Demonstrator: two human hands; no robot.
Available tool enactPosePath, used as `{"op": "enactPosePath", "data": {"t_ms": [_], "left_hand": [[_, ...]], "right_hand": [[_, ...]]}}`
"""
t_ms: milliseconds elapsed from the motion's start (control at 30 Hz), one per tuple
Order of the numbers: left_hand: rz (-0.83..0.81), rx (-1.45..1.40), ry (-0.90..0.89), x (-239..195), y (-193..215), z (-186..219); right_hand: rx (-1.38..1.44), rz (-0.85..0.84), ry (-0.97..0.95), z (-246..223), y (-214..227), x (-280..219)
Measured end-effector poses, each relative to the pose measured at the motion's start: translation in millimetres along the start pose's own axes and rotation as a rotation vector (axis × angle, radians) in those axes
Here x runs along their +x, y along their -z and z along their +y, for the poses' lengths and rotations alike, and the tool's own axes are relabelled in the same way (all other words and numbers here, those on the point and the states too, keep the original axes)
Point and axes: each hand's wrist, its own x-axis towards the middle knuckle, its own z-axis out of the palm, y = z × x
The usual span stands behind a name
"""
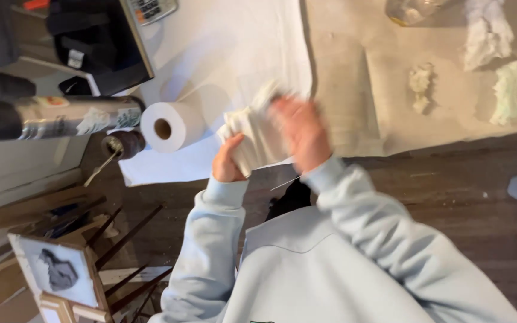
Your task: Cleaning a small pane of glass using a cleaning solution and paper towels.
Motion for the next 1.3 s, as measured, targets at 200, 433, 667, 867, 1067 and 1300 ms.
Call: {"op": "enactPosePath", "data": {"t_ms": [200, 433, 667, 867, 1067, 1300], "left_hand": [[0.033, -0.09, 0.189, 0, -2, 22], [-0.02, -0.179, 0.22, -29, -44, 39], [0.048, -0.075, 0.237, -54, -81, 68], [0.015, -0.133, 0.201, -57, -78, 64], [0.022, -0.079, 0.243, -58, -86, 75], [0.046, -0.094, 0.217, -61, -89, 62]], "right_hand": [[-0.278, -0.1, 0.137, 75, 66, -7], [0.034, -0.118, -0.019, 17, 48, -39], [-0.2, -0.506, 0.404, 4, 23, -28], [-0.562, -0.068, 0.087, 137, 146, -19], [0.279, -0.386, -0.284, -61, 66, -45], [-0.18, 0.1, 0.067, 118, 35, 14]]}}
